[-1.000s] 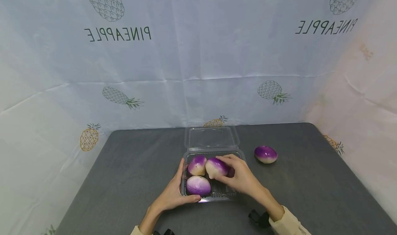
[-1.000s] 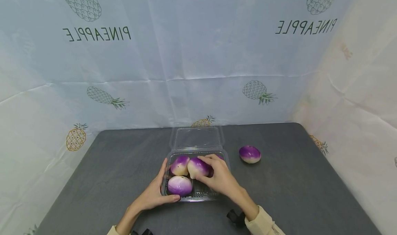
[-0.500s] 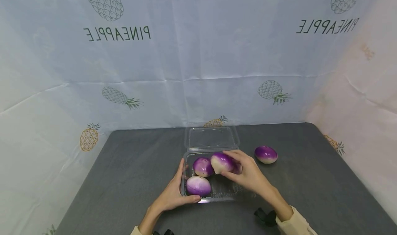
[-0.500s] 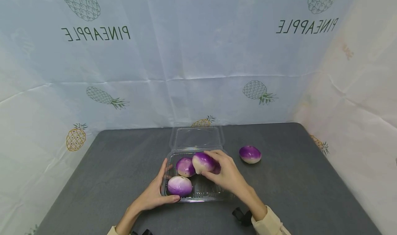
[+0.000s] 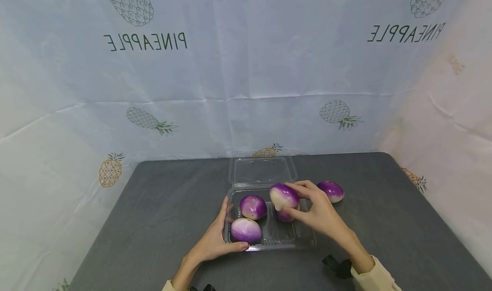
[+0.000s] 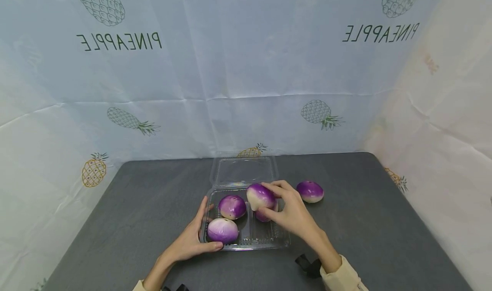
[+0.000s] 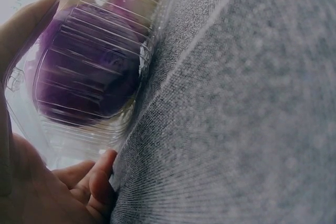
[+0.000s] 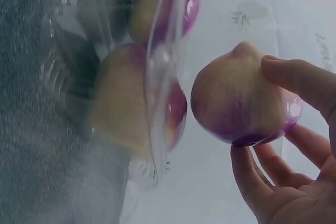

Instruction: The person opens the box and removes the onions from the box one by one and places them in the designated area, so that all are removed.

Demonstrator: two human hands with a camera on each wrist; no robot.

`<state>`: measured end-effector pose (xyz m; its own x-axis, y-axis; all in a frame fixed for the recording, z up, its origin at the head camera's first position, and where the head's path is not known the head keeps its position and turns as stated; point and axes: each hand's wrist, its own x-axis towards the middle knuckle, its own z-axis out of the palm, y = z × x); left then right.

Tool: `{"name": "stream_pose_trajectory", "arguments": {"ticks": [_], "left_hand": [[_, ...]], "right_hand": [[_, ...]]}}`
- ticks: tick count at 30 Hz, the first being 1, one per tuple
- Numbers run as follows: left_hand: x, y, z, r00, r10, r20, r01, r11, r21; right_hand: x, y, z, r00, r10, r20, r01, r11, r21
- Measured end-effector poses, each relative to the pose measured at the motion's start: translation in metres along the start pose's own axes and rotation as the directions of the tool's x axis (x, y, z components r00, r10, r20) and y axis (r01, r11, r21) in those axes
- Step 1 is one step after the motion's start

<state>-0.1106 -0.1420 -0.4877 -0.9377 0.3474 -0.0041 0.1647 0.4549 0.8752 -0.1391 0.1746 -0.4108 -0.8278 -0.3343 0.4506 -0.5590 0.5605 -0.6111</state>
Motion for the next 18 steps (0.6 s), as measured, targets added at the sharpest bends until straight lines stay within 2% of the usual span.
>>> {"name": "stream_pose_trajectory", "arguments": {"ticks": [6,11,18], "left_hand": [[0.0,-0.002,0.0,1.0,0.03,0.001,-0.03,0.999,0.034],[0.001,-0.001,-0.001,1.0,0.029,0.003,-0.029,0.999,0.034],[0.001,-0.002,0.0,1.0,0.03,0.004,-0.031,0.999,0.033]], "right_hand": [[-0.001,0.005,-0.008,0.999,0.024,-0.021,-0.024,1.0,0.004],[-0.002,0.009,-0.015,0.998,0.057,-0.01,-0.057,0.998,-0.008],[-0.005,0.013,-0.024,0.998,0.056,0.006,-0.056,0.998,-0.023]]}}
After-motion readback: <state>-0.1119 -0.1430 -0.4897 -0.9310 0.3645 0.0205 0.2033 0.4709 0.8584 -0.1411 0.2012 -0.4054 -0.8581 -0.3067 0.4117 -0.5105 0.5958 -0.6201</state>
